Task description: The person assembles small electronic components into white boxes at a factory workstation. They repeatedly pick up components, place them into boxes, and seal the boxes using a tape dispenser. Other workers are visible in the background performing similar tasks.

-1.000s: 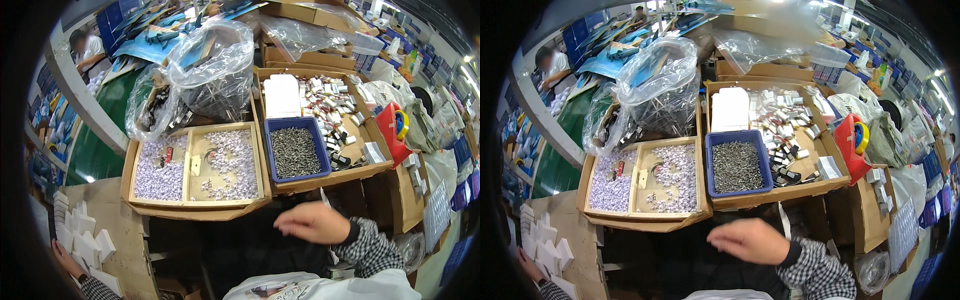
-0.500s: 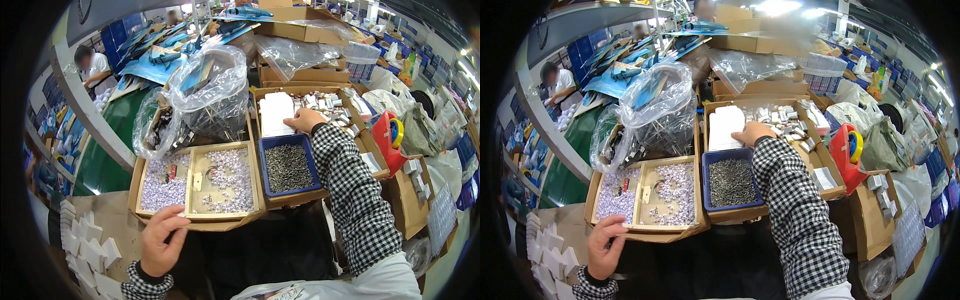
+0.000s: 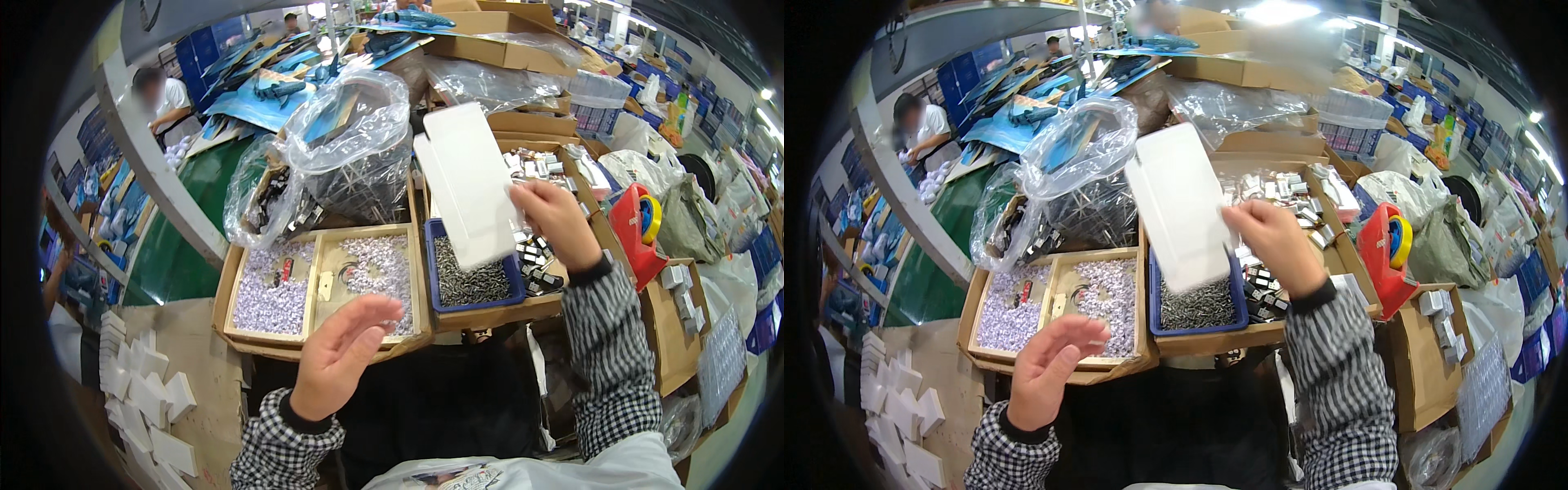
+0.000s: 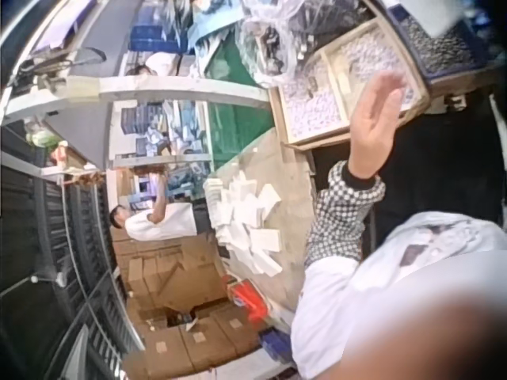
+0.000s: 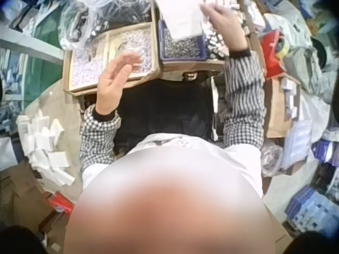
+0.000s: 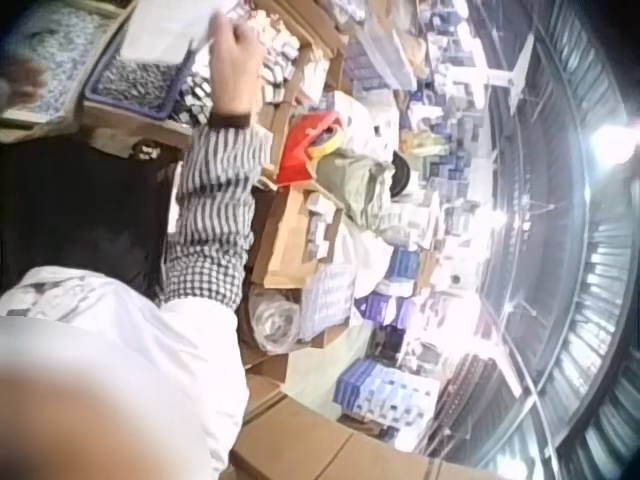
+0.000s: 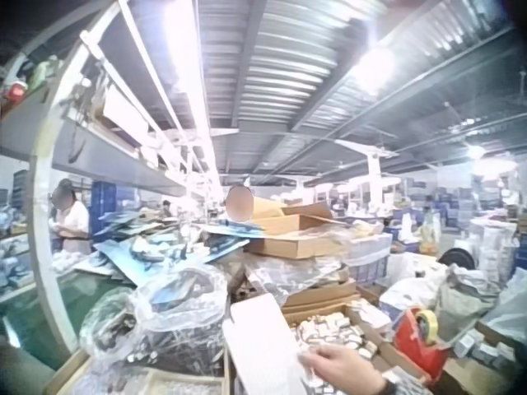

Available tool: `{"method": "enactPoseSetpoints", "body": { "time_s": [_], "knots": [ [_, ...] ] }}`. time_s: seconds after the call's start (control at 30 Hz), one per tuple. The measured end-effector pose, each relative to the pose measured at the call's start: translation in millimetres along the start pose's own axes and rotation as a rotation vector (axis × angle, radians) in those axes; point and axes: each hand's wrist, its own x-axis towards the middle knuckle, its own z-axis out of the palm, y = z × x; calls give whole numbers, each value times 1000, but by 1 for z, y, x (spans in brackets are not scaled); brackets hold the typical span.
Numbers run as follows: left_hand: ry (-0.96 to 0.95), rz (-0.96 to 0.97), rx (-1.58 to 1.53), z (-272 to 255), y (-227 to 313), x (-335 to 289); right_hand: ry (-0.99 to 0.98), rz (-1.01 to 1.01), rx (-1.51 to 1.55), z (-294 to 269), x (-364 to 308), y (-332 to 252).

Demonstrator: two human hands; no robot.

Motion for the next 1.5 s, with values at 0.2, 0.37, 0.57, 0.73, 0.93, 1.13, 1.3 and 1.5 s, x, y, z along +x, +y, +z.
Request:
{"method": "enactPoseSetpoints", "body": {
  "time_s": [0.2,0.37,0.57,0.73,0.93,1.13,1.3,1.5],
  "knots": [
    [-198,-156,-399,17,-29,-2,-380,239,355,28,-114,-2],
    [-459,-218,-638,40,-63,-21,-538,435,664,56,-168,37],
    [-427,-222,233,51,-69,-57,-389,422,559,55,-197,45],
    [-249,-103,785,66,-74,-68,-386,282,469,56,-214,31],
    [-156,-31,903,71,-81,-76,-321,294,164,67,-214,40],
    [15,-93,833,74,-82,-78,-283,427,516,67,-211,47],
    [87,-140,799,80,-93,-78,-305,355,580,82,-220,56],
    [61,-165,412,75,-119,-87,-252,405,589,65,-215,67]
  ]
}}
